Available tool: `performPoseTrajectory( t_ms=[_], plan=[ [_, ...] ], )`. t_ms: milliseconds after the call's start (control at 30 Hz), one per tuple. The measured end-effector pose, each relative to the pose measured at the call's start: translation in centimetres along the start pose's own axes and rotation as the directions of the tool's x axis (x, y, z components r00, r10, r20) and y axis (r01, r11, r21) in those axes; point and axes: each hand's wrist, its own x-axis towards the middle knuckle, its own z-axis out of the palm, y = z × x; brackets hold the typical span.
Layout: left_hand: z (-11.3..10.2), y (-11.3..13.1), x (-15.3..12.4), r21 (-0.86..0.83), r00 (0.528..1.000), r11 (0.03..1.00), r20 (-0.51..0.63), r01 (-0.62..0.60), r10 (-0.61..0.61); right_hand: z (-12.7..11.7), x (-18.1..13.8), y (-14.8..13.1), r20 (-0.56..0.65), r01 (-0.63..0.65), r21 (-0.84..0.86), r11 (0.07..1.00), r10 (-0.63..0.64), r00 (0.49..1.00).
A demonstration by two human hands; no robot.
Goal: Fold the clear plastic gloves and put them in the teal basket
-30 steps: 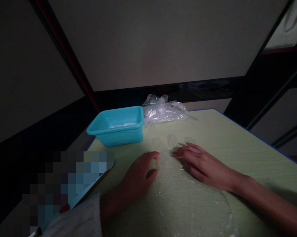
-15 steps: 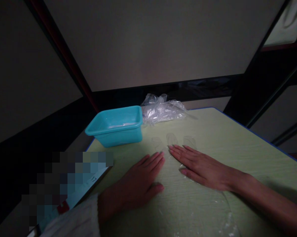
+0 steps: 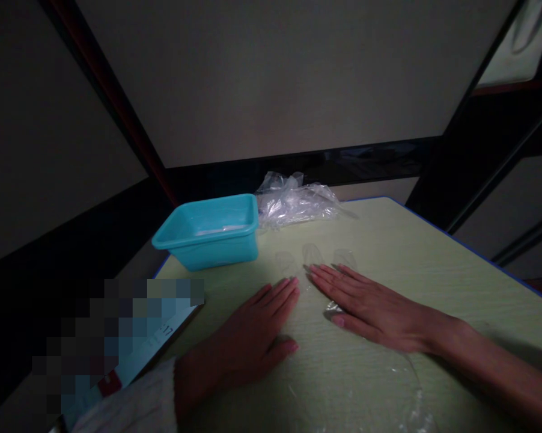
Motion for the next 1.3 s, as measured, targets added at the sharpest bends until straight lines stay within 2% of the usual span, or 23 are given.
performPoseTrajectory(
  t_ms=[133,233,400,500,600,700,1067,1300],
  plan=[
    [0.3,-0.2,-0.2,0.013,0.999,1.0,-0.041,-0.021,0.021,0.0,0.0,0.1,0.002,0.003,-0.001,1.0,-0.003,1.0],
    [0.6,-0.4,-0.4,0.018,0.985,0.999,-0.168,-0.045,0.047,-0.6,0.0,0.3,-0.069,-0.016,0.005,1.0,0.016,0.998],
    [0.9,-0.3,-0.6,-0.004,0.914,1.0,-0.406,-0.002,0.0,-1.1,0.0,1.0,-0.167,-0.112,0.044,0.993,0.118,0.979],
    [1.0,-0.1,-0.7,-0.011,0.876,1.0,-0.483,0.016,-0.02,-0.6,0.0,1.5,-0.187,-0.14,0.051,0.989,0.147,0.971],
    [1.0,-0.1,-0.7,0.0,0.842,1.0,-0.539,-0.018,0.015,-0.1,0.1,1.9,-0.178,-0.132,0.052,0.99,0.139,0.974],
    [1.0,0.0,-0.6,0.0,0.826,0.998,-0.562,-0.061,0.051,-0.1,0.1,1.8,-0.188,-0.12,0.068,0.99,0.131,0.973],
    [1.1,0.1,0.0,-0.055,0.839,0.995,-0.543,-0.087,0.043,0.0,0.6,1.3,-0.159,-0.107,0.088,0.99,0.12,0.98],
    [0.8,0.4,0.0,-0.115,0.878,0.992,-0.478,-0.06,-0.002,-0.2,0.8,1.1,-0.126,-0.143,0.068,0.987,0.151,0.98]
  ],
)
